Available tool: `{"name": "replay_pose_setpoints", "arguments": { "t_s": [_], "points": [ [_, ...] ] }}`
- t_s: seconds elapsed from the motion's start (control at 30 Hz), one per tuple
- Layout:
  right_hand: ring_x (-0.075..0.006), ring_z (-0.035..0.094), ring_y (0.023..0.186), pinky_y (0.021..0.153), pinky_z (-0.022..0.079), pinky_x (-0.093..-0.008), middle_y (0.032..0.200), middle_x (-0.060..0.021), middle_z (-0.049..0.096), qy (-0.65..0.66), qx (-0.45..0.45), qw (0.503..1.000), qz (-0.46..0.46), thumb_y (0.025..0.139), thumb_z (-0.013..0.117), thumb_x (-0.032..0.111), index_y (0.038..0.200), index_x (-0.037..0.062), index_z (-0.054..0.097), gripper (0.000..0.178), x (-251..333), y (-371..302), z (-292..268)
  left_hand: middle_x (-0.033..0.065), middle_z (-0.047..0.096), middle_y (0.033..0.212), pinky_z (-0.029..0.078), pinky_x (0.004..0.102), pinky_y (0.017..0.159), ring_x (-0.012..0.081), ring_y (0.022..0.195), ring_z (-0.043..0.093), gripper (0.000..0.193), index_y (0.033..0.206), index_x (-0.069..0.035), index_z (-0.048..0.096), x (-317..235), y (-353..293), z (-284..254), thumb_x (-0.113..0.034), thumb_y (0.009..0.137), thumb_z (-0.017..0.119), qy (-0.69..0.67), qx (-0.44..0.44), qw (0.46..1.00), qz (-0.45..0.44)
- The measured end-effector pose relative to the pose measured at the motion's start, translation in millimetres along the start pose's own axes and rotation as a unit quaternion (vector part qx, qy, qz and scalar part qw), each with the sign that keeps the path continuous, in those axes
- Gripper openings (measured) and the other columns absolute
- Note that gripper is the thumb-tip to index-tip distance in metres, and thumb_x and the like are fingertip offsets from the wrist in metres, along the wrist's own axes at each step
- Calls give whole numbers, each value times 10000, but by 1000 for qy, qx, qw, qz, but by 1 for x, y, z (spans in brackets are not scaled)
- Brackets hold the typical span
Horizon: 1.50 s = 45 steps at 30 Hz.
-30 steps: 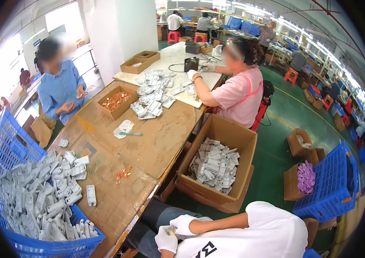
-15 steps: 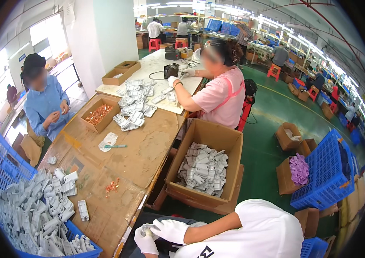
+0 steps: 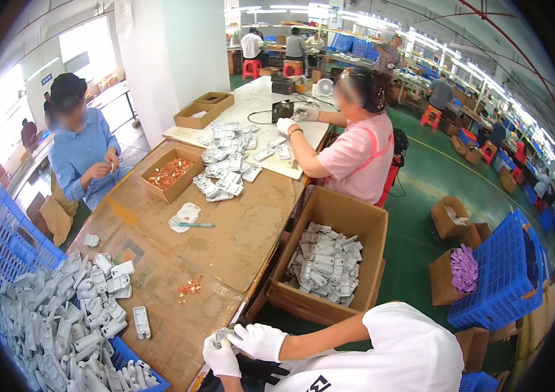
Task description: The person picks up a plastic housing and a metal contact, inserts the contact into the housing by hand, and places the assembled unit into a cardboard box, repeating the process.
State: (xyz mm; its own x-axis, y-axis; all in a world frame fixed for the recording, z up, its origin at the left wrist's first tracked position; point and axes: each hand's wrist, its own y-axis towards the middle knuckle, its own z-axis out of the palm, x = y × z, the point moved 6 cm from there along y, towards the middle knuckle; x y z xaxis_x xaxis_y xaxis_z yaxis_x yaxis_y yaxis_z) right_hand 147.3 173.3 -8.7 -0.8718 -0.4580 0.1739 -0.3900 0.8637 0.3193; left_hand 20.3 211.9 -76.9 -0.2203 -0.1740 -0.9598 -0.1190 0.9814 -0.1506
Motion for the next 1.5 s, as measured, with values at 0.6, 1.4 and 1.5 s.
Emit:
{"name": "replay_pose_setpoints", "arguments": {
  "t_s": [0.6,1.4,1.5],
  "points": [
    [-285,656,699,567,551,-403,964,-145,528,100,24,992,80,810,615,191,1314,184,492,518,-84,95,15,147,607,1135,529,364,850,250,1000,621,359,1257,56,509,-54,106,45,-77,924,528,-336,120,933,-56],
    [-266,615,675,583,542,-404,1086,-167,508,45,-3,998,40,797,620,216,1165,114,588,383,-22,97,-4,104,630,1137,478,305,882,173,1004,603,304,1226,44,556,-67,65,6,-118,974,501,-353,55,933,-33],
    [-256,668,771,620,557,-363,1219,-173,514,37,-27,999,28,731,693,219,1242,168,569,528,2,86,-9,132,621,1171,471,325,918,203,1060,594,326,1232,44,551,-60,49,-18,-161,992,469,-418,79,904,-39]
  ]
}}
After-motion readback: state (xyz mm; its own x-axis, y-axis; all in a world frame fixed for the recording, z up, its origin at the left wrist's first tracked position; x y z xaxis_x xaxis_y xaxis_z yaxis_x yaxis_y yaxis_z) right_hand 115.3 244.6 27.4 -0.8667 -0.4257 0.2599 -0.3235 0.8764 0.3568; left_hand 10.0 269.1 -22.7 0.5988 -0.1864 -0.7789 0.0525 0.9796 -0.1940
